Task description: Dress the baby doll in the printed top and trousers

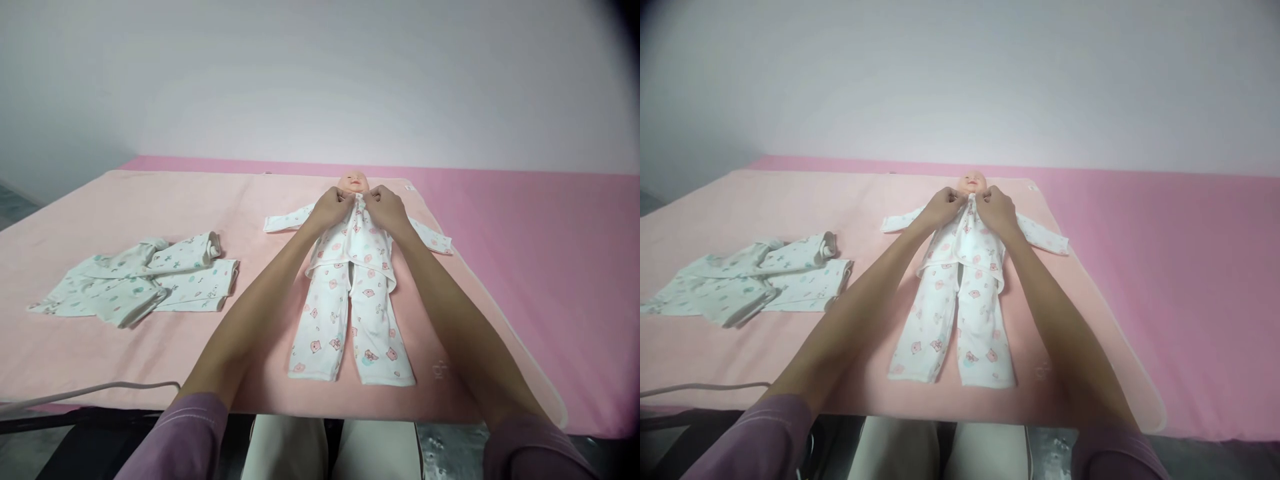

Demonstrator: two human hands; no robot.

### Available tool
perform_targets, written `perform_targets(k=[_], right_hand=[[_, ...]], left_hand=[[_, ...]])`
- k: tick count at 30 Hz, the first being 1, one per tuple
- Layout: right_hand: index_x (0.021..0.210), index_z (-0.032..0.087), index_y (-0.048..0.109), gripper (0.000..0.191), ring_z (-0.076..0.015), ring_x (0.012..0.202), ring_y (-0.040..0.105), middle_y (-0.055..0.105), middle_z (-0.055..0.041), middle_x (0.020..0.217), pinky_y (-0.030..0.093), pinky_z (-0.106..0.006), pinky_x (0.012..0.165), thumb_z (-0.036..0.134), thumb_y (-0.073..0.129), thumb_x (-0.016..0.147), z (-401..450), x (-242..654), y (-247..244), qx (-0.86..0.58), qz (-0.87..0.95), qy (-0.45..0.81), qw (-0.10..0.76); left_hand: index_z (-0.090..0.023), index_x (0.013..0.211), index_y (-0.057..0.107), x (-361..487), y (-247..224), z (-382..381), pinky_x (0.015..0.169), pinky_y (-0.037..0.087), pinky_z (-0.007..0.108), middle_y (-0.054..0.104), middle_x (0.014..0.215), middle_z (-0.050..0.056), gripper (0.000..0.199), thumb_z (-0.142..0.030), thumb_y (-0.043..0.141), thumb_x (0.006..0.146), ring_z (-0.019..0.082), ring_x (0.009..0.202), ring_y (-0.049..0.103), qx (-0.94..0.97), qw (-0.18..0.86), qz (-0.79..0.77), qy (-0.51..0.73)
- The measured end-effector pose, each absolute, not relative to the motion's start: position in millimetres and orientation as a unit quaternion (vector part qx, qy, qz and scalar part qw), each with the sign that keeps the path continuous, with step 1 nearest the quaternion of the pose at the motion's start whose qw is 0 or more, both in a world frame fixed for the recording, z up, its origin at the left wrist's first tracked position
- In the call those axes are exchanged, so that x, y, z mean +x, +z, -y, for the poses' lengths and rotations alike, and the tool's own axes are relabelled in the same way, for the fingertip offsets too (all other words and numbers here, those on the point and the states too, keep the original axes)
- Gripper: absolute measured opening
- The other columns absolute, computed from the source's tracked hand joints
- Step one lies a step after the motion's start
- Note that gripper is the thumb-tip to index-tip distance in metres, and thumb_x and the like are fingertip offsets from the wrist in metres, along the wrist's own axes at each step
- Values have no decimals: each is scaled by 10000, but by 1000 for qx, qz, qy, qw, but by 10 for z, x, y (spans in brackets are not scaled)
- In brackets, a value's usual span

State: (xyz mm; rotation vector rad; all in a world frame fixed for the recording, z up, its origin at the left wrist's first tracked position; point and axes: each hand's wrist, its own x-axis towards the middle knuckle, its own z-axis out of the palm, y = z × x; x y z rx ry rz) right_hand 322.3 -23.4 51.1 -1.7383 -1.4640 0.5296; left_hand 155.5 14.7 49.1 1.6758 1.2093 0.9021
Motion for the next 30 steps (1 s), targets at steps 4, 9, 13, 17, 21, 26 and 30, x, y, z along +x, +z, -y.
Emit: perform_targets(k=[4,9,13,17,21,26,30], right_hand=[[1023,204,685,245,-227,963,652,744,-93,1101,476,-326,855,437,702,952,-84,3361,456,-692,574,249,360],[992,184,754,253,-193,920,653,762,-71,1034,479,-273,789,426,750,920,-210,3392,358,-670,565,285,389],[902,179,784,193,-173,856,660,778,-43,950,482,-255,763,372,772,905,-201,3417,345,-650,570,314,393],[916,185,796,224,-165,798,641,777,-41,919,470,-251,704,405,810,874,-222,3465,356,-653,555,337,389],[910,191,800,302,-155,743,594,748,-31,860,429,-248,637,471,862,817,-264,3516,350,-655,556,353,369],[988,199,791,411,-140,672,519,700,-17,783,401,-260,607,534,902,777,-303,3561,330,-654,551,368,365],[985,203,770,437,-123,626,457,635,13,709,408,-271,625,563,907,778,-304,3576,321,-655,546,373,365]], left_hand=[[-196,860,615,1648,477,-355,688,350,302,578,682,0,224,-377,666,982,174,684,518,690,386,-509,342],[-193,815,647,1725,361,-500,755,379,297,678,833,45,174,-309,710,929,196,829,600,688,346,-524,364],[-201,726,593,1704,364,-492,720,382,299,636,743,28,247,-298,695,929,178,739,572,700,353,-513,351],[-223,633,453,1652,443,-439,652,358,307,486,575,-13,402,-323,663,961,143,577,458,708,368,-507,326],[-230,623,411,1597,511,-412,607,339,310,423,540,-26,456,-358,681,967,129,529,405,713,399,-495,295],[-232,630,426,1590,472,-464,592,326,314,429,535,-18,446,-375,703,950,136,532,414,720,404,-486,287],[-236,621,405,1620,405,-515,586,332,315,396,538,-21,444,-333,657,974,138,533,411,718,409,-474,305]])
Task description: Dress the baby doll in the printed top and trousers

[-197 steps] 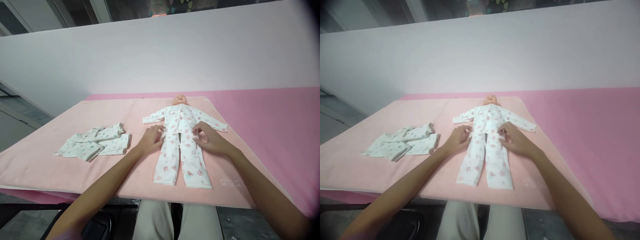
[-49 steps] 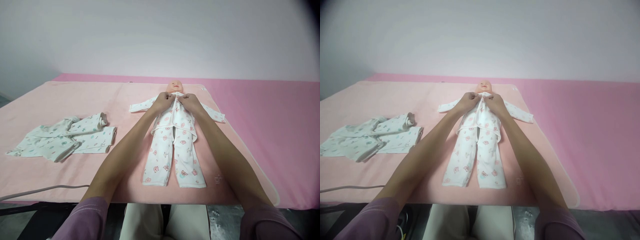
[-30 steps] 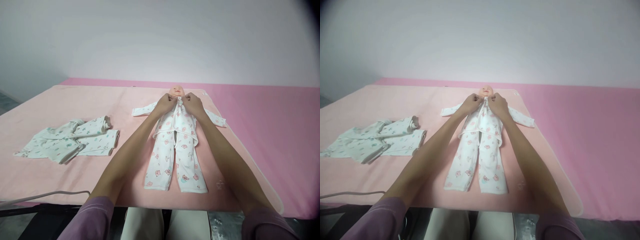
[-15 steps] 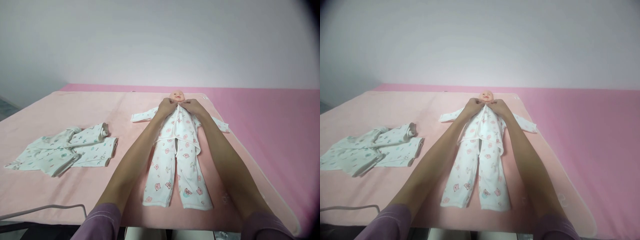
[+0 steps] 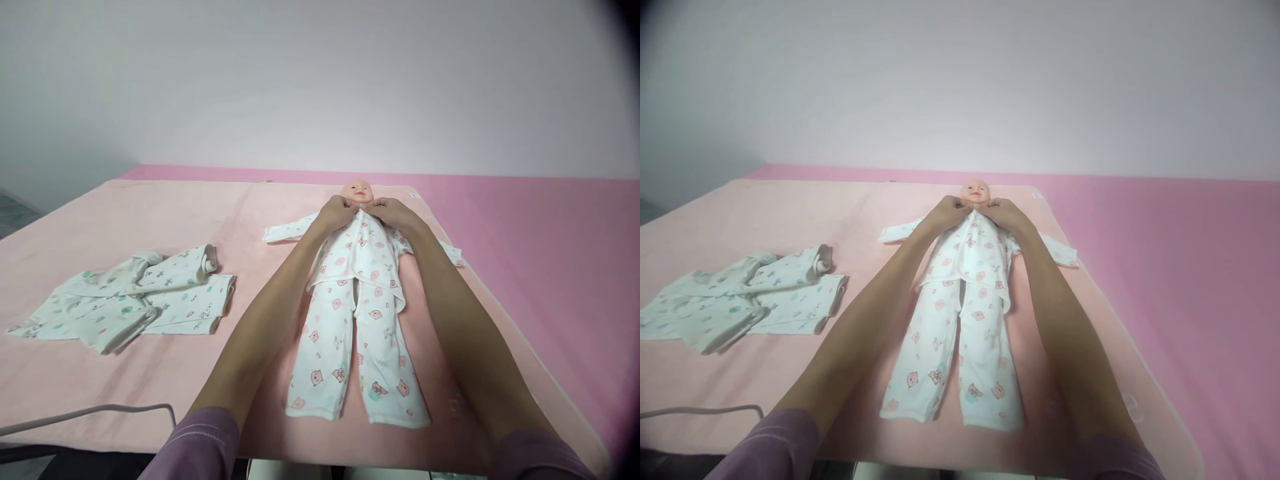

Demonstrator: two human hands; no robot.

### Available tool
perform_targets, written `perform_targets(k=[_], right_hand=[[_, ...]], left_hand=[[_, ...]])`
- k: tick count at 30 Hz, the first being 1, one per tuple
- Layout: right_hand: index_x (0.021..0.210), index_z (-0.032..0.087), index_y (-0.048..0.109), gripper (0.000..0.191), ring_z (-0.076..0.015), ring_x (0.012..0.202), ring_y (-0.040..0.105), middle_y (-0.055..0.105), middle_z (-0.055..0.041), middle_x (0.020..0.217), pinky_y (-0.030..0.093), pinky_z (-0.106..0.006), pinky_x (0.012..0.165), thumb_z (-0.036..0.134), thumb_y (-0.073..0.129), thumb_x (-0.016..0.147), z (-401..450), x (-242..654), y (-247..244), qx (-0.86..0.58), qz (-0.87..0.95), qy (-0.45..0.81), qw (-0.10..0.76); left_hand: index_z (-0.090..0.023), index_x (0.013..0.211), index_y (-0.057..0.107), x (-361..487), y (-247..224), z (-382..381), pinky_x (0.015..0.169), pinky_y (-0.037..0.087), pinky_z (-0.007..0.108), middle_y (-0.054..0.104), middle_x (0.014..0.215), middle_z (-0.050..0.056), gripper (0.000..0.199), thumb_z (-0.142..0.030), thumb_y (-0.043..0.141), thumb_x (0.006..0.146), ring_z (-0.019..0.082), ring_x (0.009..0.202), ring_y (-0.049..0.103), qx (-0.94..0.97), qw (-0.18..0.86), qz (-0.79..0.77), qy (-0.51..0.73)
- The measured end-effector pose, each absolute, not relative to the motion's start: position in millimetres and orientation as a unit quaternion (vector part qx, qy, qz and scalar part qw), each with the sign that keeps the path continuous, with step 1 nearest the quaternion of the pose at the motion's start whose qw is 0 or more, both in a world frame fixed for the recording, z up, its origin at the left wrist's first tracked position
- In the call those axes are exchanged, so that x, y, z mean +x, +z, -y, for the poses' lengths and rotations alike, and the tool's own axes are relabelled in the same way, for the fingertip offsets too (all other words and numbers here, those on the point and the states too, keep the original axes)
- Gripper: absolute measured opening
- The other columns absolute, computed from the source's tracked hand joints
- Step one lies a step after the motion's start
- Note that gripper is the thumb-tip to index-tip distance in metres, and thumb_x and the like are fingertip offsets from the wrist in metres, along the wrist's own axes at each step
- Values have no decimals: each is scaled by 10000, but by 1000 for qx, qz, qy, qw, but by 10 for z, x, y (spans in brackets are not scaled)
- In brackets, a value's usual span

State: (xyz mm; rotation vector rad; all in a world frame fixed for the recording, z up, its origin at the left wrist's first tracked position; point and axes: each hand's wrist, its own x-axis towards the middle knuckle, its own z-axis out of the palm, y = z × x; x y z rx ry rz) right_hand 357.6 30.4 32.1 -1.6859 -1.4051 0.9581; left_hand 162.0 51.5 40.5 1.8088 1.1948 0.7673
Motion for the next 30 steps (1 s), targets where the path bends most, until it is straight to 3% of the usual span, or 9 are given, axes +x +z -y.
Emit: perform_targets(k=[7,17,23,30], right_hand=[[955,195,796,352,-103,596,419,631,20,702,365,-262,594,506,881,817,-312,3593,295,-635,552,386,379],[897,189,775,364,-123,688,529,678,-1,772,431,-261,652,496,923,768,-353,3585,247,-636,544,379,394],[881,183,738,289,-114,664,495,648,5,749,417,-261,653,430,875,822,-354,3589,251,-646,514,403,395],[827,197,670,151,-160,731,531,638,-10,777,428,-298,705,312,767,846,-282,3426,337,-671,525,329,407]], left_hand=[[-235,639,407,1622,420,-524,593,369,314,373,573,-30,441,-290,638,1010,127,538,408,701,441,-469,306],[-231,629,395,1648,447,-486,572,307,299,333,580,-34,451,-233,576,1041,114,536,371,698,445,-472,303],[-224,620,353,1711,411,-467,590,223,304,295,596,-35,463,-212,573,1027,110,570,287,709,407,-468,336],[-225,647,377,1700,378,-513,625,286,318,358,607,-24,423,-245,570,1023,128,584,332,739,375,-451,330]])
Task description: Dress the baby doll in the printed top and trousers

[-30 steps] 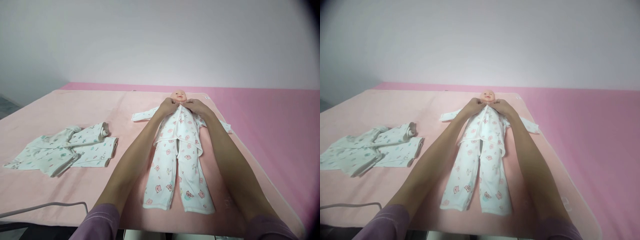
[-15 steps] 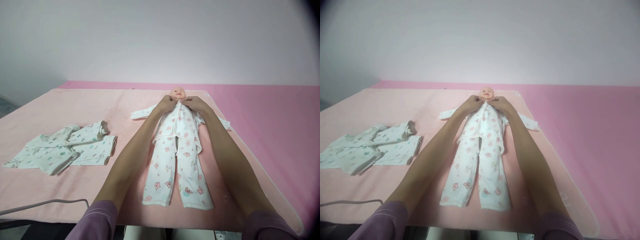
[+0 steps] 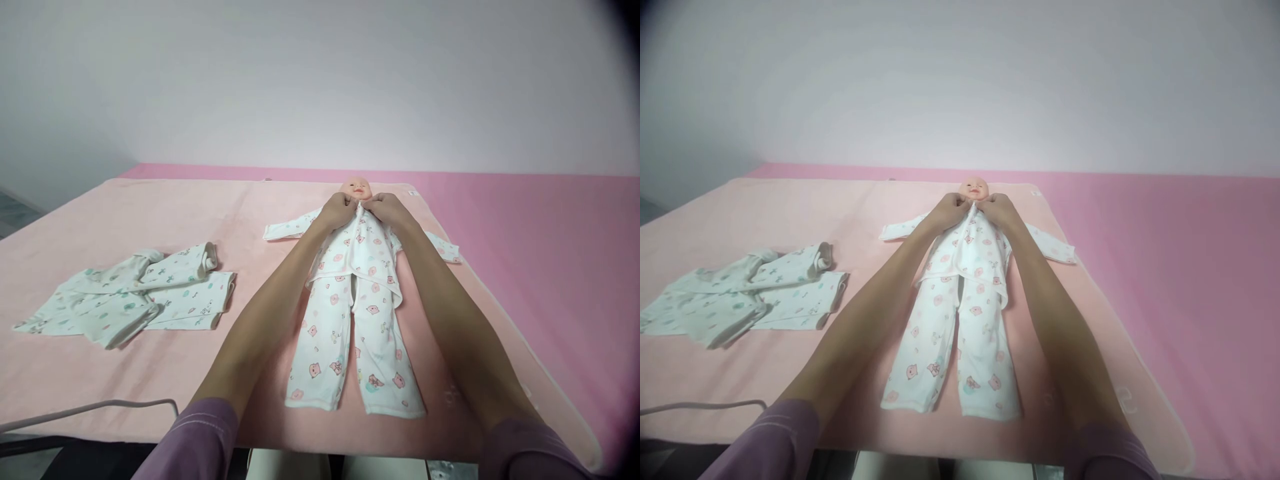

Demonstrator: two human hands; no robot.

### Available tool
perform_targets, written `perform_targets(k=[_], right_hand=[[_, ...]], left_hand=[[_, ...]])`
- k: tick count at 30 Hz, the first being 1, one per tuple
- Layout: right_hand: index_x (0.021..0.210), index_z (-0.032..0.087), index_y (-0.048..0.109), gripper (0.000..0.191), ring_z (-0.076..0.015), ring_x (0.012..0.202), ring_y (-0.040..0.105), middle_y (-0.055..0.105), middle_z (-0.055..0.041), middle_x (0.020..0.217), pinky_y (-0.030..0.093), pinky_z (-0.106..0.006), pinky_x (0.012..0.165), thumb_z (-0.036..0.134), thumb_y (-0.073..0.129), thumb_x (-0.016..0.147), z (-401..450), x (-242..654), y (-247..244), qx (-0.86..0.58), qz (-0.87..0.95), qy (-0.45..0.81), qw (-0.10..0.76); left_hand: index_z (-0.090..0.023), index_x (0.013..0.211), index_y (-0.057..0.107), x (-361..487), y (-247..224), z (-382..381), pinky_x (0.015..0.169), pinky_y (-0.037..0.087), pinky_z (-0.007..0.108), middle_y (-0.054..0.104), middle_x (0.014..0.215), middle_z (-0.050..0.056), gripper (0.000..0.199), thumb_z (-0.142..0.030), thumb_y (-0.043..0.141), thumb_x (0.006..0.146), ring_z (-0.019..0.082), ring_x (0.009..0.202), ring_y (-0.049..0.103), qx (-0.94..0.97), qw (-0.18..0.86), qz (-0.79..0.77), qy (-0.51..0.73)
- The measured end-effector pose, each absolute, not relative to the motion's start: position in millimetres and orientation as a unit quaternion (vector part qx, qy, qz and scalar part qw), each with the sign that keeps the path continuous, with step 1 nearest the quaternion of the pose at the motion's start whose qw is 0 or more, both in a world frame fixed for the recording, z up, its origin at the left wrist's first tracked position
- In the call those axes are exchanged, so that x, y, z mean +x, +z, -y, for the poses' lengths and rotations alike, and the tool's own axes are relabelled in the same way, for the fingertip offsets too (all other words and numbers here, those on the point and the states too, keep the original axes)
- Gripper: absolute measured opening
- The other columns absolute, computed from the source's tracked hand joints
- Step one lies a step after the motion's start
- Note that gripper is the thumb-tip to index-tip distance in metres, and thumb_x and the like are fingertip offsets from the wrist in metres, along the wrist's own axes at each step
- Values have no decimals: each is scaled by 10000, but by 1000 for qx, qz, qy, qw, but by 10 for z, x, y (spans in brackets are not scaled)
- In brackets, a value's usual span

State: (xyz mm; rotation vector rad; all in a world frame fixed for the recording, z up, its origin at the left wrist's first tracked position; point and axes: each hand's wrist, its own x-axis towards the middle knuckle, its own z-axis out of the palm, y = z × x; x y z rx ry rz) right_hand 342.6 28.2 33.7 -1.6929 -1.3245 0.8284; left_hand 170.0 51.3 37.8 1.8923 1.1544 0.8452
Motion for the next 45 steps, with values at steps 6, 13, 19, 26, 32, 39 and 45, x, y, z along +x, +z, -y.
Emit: perform_targets(k=[6,13,19,26,32,39,45], right_hand=[[832,227,592,145,-243,857,604,689,-67,885,474,-381,842,324,608,939,-245,3288,424,-693,579,219,370],[1098,233,575,254,-270,977,628,670,-94,1100,464,-398,858,458,605,985,874,3305,633,-626,692,64,353],[1063,244,502,280,-262,931,619,652,-84,1122,407,-342,704,386,685,906,1688,3135,334,-590,775,81,210],[799,244,418,336,-222,720,520,614,-59,796,328,-345,685,404,367,1090,1503,3425,362,-653,700,17,288],[761,241,512,294,-250,746,553,646,-76,785,366,-351,691,429,520,986,1853,4727,48,-796,585,42,152],[1285,209,626,421,-312,1183,618,652,-163,1335,528,-454,971,507,552,998,1490,4221,-51,-627,701,34,339],[1361,189,568,663,-280,1193,605,581,-168,1414,518,-424,991,617,729,880,733,3537,200,-620,676,176,359]], left_hand=[[-216,876,549,1858,377,-542,803,444,347,686,887,56,174,-287,584,1032,207,830,600,754,287,-489,331],[-214,1151,551,1348,474,370,1023,466,448,631,1234,128,296,-449,646,999,300,1172,580,808,177,-433,357],[-234,1110,502,892,228,1182,959,501,485,562,1225,123,409,-403,756,837,336,1152,520,857,141,-422,259],[-246,945,495,748,205,838,832,458,407,663,963,92,239,-386,355,1079,284,917,627,756,163,-549,319],[-231,831,556,-290,94,612,862,462,461,692,907,149,268,-411,473,1011,367,959,658,695,111,-691,162],[-208,1312,592,339,94,511,1137,434,486,603,1446,170,443,-517,561,997,327,1369,516,789,109,-491,353],[-197,1294,554,1023,290,196,985,513,379,613,1418,167,723,-609,837,771,283,1233,617,767,331,-454,309]])
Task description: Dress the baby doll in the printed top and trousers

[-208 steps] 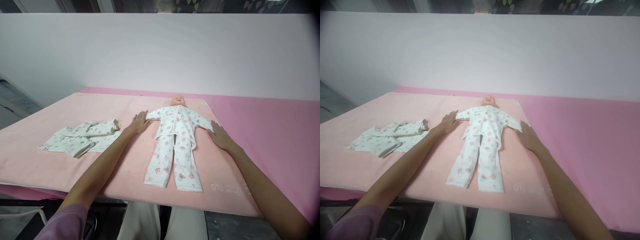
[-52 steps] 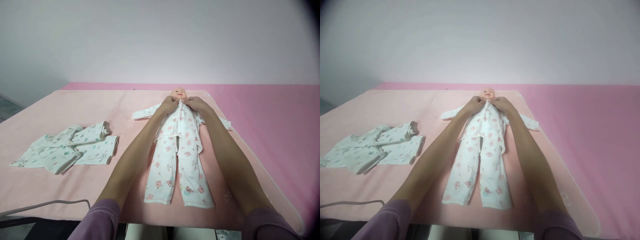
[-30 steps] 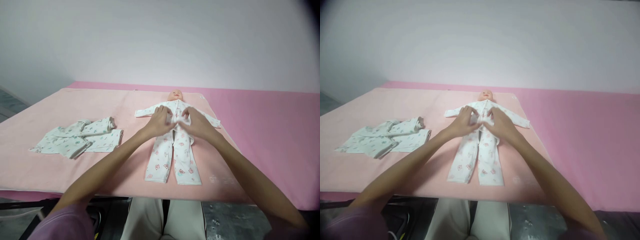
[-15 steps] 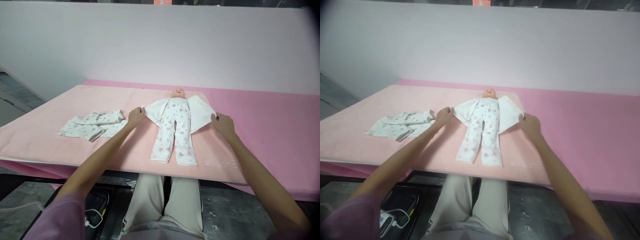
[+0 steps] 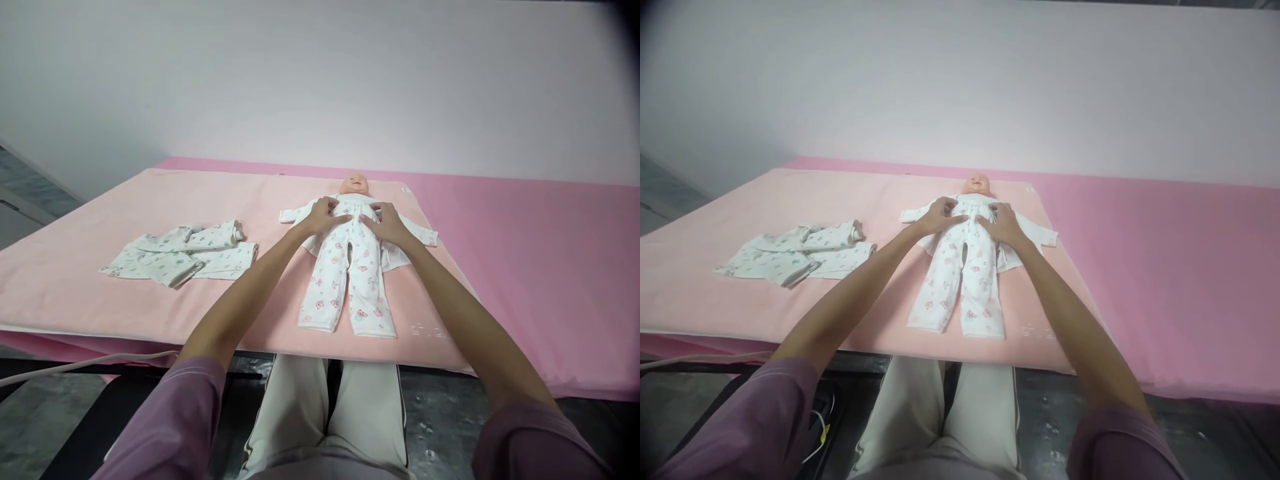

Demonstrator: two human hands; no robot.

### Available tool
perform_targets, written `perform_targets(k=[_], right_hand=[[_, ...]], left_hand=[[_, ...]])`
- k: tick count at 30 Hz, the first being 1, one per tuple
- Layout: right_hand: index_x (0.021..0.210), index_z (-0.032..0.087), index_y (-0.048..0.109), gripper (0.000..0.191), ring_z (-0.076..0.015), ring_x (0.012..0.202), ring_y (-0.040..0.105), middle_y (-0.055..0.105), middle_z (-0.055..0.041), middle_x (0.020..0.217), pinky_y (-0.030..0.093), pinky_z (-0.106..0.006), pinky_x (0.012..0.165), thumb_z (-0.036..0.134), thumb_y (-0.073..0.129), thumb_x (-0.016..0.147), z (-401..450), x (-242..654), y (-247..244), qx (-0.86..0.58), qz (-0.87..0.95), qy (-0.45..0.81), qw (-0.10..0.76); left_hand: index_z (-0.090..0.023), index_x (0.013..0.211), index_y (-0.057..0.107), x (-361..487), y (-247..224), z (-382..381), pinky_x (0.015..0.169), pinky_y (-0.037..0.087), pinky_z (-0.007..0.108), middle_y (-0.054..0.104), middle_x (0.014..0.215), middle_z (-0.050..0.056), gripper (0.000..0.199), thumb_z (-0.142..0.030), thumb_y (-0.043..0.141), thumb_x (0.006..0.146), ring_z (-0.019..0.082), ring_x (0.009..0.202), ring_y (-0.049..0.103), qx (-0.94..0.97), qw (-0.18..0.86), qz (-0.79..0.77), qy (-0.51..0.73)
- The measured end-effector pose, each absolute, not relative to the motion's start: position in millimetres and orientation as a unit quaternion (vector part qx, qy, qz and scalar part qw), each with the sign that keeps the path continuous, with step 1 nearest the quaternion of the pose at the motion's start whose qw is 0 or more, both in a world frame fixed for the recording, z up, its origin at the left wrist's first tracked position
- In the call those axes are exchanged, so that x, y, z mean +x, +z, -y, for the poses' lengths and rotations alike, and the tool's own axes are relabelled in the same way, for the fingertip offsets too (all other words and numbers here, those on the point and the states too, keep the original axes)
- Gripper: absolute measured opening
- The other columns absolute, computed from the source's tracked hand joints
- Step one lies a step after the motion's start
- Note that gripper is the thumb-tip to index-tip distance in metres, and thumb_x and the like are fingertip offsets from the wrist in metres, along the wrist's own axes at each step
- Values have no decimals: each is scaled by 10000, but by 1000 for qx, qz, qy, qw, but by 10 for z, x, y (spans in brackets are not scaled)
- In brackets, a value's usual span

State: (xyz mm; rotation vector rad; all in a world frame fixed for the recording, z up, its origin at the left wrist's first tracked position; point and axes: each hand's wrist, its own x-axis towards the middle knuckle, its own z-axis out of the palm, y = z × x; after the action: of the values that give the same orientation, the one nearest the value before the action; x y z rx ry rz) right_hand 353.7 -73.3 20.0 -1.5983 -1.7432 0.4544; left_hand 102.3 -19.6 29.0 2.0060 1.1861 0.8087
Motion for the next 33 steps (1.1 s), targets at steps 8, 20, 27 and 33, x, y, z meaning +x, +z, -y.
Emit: perform_targets(k=[8,20,27,33], right_hand=[[867,232,550,604,-242,948,542,608,-43,991,430,-354,824,794,754,788,961,3687,261,-566,763,186,251],[1238,265,582,752,-261,879,626,707,-38,1023,459,-351,740,677,884,687,1596,3590,269,-594,732,281,179],[1151,261,613,679,-297,999,633,700,-46,1048,468,-381,832,695,864,693,1852,3491,229,-595,752,218,181],[1500,232,454,1192,-364,1231,603,605,-174,1398,518,-406,882,734,947,538,2009,3506,241,-607,742,246,144]], left_hand=[[-226,969,600,752,332,388,849,500,378,615,1093,80,552,-614,883,696,254,996,592,853,293,-360,238],[-248,1174,539,496,295,989,731,482,344,661,1001,41,725,-677,869,691,224,848,618,832,362,-396,138],[-227,984,633,489,291,1224,813,490,373,664,1075,69,511,-678,764,784,248,915,633,883,262,-352,168],[-209,1290,529,411,369,1475,852,518,398,619,1303,134,911,-687,887,603,313,1077,636,880,266,-383,86]])
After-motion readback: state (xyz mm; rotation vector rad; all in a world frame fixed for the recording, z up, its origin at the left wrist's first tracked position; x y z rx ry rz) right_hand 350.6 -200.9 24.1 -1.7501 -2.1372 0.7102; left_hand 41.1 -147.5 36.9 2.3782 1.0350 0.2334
